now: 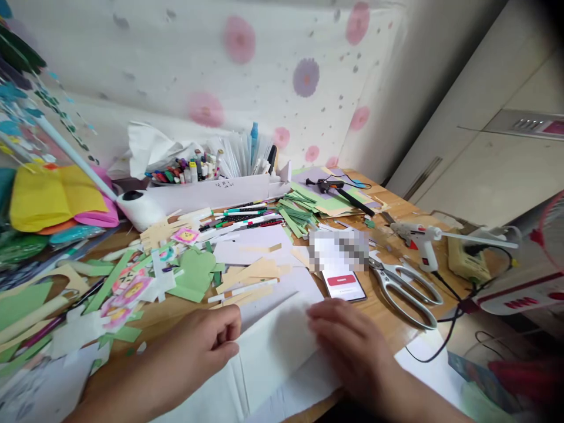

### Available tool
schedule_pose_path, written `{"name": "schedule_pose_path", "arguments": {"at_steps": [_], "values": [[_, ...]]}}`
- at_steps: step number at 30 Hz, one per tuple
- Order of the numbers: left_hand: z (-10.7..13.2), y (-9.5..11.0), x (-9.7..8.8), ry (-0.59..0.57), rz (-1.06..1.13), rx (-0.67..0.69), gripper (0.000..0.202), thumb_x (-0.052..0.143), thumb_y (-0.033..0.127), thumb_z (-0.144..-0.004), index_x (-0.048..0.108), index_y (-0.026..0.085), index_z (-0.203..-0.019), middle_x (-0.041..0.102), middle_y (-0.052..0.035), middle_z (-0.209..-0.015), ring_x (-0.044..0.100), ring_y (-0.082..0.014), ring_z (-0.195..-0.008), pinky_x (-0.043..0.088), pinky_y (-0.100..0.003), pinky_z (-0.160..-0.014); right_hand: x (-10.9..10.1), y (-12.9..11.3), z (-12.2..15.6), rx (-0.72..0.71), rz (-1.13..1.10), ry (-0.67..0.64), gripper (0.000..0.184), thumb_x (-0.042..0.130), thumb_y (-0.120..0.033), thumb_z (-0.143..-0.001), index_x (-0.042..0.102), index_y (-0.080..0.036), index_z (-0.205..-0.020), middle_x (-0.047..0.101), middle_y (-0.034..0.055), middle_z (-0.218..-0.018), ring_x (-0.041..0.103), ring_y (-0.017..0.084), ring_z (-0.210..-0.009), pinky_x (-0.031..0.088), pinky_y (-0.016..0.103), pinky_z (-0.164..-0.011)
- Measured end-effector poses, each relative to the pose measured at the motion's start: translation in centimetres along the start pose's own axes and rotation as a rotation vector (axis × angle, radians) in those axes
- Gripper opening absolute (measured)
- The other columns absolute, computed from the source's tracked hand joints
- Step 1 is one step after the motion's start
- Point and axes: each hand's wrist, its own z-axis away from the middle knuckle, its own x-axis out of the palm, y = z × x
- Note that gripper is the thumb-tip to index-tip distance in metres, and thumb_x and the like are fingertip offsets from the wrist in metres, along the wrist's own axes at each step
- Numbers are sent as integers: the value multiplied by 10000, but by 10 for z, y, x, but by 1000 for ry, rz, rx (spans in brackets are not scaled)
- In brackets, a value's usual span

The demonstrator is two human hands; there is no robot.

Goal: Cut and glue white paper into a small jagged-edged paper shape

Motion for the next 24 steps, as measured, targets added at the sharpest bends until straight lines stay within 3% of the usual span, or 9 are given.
{"name": "schedule_pose_path", "arguments": {"at_steps": [2,4,5,7,10,13,18,21,24], "values": [[1,-2,0,-11,20,-8,38,483,260,-754,512,257,-777,509,62,-629,490,-167,-599,278,-260,-517,-18,19,6,95,95,169,184,504,-115,-868,606,-194,-998,673,74,-990,629,173,-919,524,286,-777],[0,-3,2,0,19,-20,67,501,301,-753,524,263,-803,507,62,-622,496,-173,-594,279,-263,-524,-41,44,16,208,294,235,135,511,-178,-877,624,-195,-949,673,82,-970,631,207,-908,513,337,-794],[-1,-3,4,12,8,-25,74,518,329,-748,519,258,-769,511,58,-622,501,-176,-595,278,-266,-528,-53,56,23,277,424,210,150,498,-224,-884,629,-190,-949,672,90,-971,628,235,-921,505,372,-803],[-1,-1,8,38,-30,-28,171,539,381,-740,478,244,-657,511,47,-615,509,-182,-597,272,-273,-535,-73,78,38,455,639,31,237,461,-283,-882,632,-180,-1009,656,115,-1056,612,296,-989,494,430,-822],[-1,2,12,68,-67,-20,287,521,419,-756,406,235,-569,491,38,-572,506,-186,-576,253,-281,-530,-87,98,56,618,742,-208,357,433,-258,-850,598,-155,-1149,646,136,-1108,619,319,-1006,494,439,-822],[0,7,13,106,-67,-7,260,528,376,-746,400,233,-570,493,37,-578,495,-181,-568,236,-280,-523,-87,105,61,656,733,-264,421,459,-241,-809,576,-159,-1205,668,131,-1077,650,308,-942,503,396,-757],[-1,18,16,177,-49,27,148,552,341,-723,468,242,-653,544,29,-649,514,-192,-632,252,-276,-540,-91,111,50,663,680,-294,466,550,-380,-782,576,-210,-1215,710,78,-948,676,259,-810,483,310,-651],[-1,21,20,204,-38,59,151,528,322,-742,461,237,-636,542,26,-631,503,-190,-626,242,-280,-540,-99,112,47,673,675,-263,490,586,-346,-748,568,-214,-1220,709,59,-878,675,234,-740,457,276,-602],[1,21,22,213,-19,80,159,500,270,-744,424,233,-609,526,31,-613,485,-180,-608,232,-281,-532,-110,105,49,686,712,-195,526,570,-318,-758,528,-194,-1268,686,118,-979,671,274,-787,452,315,-633]]}}
